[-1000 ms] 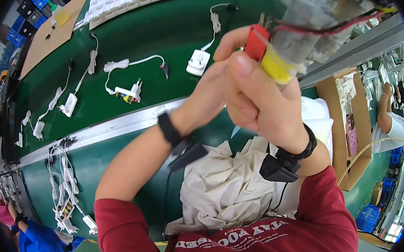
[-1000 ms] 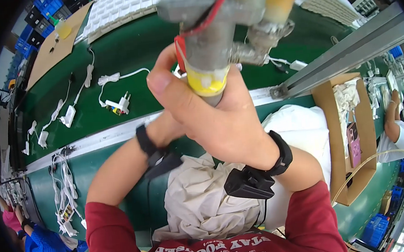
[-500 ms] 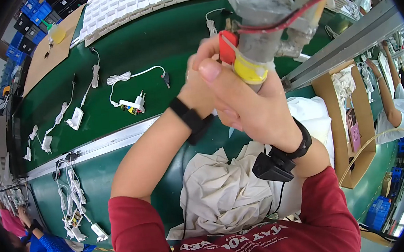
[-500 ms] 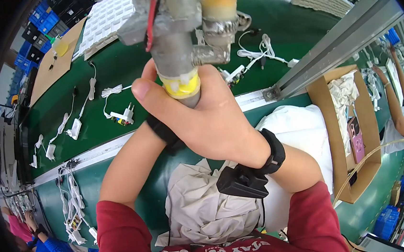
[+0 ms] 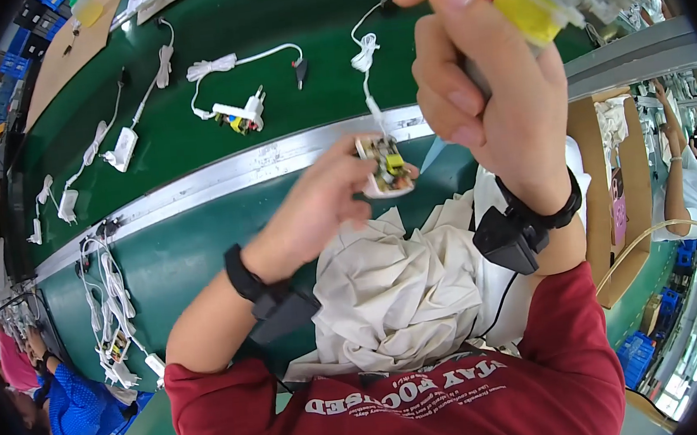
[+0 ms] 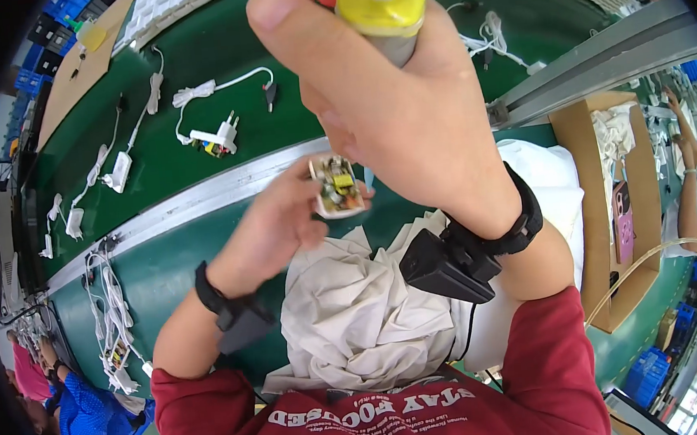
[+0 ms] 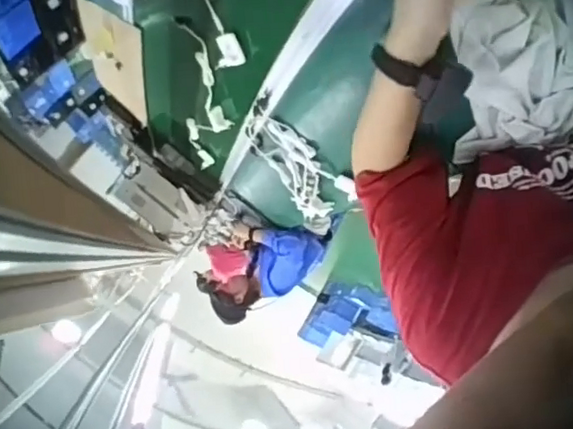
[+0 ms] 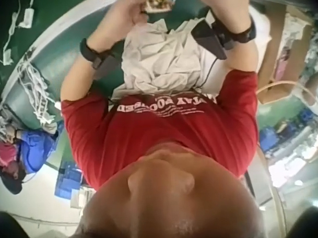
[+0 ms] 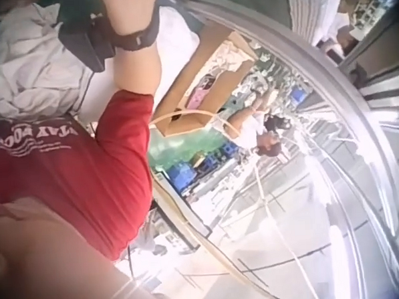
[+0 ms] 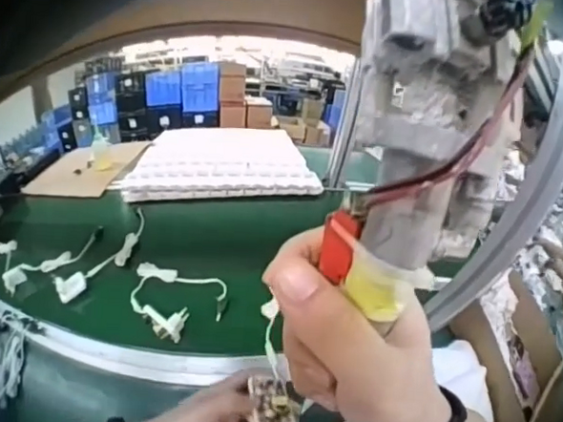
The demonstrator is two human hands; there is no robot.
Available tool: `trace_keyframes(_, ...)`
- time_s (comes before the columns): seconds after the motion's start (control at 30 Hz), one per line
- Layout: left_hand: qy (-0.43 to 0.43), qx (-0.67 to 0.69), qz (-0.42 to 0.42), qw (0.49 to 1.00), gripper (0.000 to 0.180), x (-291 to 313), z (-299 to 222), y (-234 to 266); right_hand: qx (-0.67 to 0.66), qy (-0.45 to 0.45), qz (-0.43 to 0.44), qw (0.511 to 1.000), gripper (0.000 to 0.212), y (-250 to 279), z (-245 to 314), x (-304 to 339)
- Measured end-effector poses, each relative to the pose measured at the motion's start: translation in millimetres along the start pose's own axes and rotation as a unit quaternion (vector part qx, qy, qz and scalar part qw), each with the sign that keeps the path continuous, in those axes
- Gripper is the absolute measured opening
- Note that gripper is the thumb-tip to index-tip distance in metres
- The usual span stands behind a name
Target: The person picks up a circuit board and applies a substance to it using a dispenser before placing it on the conveyor belt. This process is repeated with several more circuit boards.
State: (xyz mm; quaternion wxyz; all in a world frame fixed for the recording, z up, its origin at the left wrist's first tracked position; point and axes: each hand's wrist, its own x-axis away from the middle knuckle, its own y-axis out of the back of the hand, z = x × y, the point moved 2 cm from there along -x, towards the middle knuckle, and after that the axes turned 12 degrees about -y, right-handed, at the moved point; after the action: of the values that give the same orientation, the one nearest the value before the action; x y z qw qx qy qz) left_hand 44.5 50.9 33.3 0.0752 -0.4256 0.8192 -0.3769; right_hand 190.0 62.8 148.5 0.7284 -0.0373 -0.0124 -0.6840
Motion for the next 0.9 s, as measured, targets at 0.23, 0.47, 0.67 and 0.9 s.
trace_keyframes(0.23,-0.027,-0.027,0.074,0.997,0.038,7.8,38.8,5.7,0.013,-0.037,-0.021,0.999,0.026,-15.0,-30.9,-10.0)
trace_keyframes(0.47,-0.038,-0.007,0.077,0.996,0.039,7.0,42.3,17.0,0.014,-0.052,-0.040,0.998,0.027,-22.9,-40.9,-12.4)
trace_keyframes(0.67,-0.060,-0.005,0.086,0.994,0.039,8.3,42.1,20.1,0.007,-0.055,-0.058,0.997,0.027,-25.1,-42.5,-11.5)
trace_keyframes(0.9,-0.041,0.018,0.057,0.997,0.039,8.2,43.3,27.7,0.000,-0.058,-0.076,0.995,0.028,-31.1,-40.1,-3.8)
